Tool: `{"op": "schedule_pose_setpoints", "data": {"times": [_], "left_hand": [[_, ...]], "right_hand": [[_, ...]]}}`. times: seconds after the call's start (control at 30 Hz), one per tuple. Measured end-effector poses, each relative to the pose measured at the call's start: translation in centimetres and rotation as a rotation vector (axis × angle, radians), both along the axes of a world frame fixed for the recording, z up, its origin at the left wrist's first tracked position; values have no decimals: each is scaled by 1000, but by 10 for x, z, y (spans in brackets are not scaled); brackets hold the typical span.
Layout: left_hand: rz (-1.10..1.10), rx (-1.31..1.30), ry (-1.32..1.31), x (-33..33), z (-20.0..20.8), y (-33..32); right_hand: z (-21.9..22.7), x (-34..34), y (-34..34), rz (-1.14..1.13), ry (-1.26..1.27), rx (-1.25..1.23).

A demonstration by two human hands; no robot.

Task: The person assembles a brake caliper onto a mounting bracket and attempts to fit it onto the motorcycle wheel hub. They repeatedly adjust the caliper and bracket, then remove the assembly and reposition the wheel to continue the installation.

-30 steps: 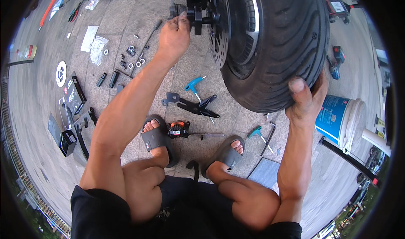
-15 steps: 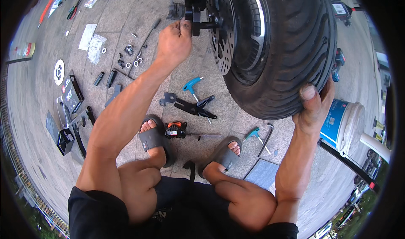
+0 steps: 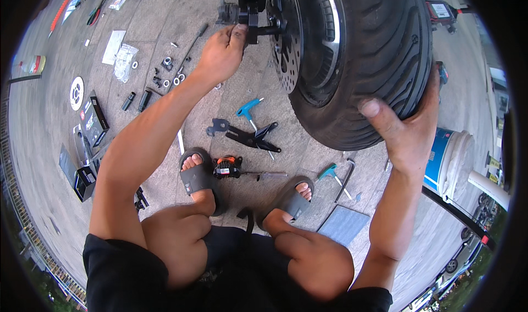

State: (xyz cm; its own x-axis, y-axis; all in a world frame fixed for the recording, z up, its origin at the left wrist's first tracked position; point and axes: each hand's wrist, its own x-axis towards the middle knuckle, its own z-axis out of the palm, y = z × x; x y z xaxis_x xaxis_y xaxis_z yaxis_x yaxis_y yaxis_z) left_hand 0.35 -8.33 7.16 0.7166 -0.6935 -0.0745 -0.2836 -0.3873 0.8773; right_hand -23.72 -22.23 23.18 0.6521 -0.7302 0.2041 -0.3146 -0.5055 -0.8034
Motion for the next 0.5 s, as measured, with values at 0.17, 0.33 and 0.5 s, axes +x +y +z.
{"op": "schedule_pose_setpoints", "data": {"times": [0.17, 0.33, 0.5], "left_hand": [[1, -43, 125, 1, -7, -2], [-9, -29, 72, 3, -2, -6], [-41, -133, 13, 2, -2, -2]], "right_hand": [[-2, 4, 2, 18, -103, 45], [0, 2, 2, -118, 28, 1], [10, 6, -2, -63, 84, -102]]}}
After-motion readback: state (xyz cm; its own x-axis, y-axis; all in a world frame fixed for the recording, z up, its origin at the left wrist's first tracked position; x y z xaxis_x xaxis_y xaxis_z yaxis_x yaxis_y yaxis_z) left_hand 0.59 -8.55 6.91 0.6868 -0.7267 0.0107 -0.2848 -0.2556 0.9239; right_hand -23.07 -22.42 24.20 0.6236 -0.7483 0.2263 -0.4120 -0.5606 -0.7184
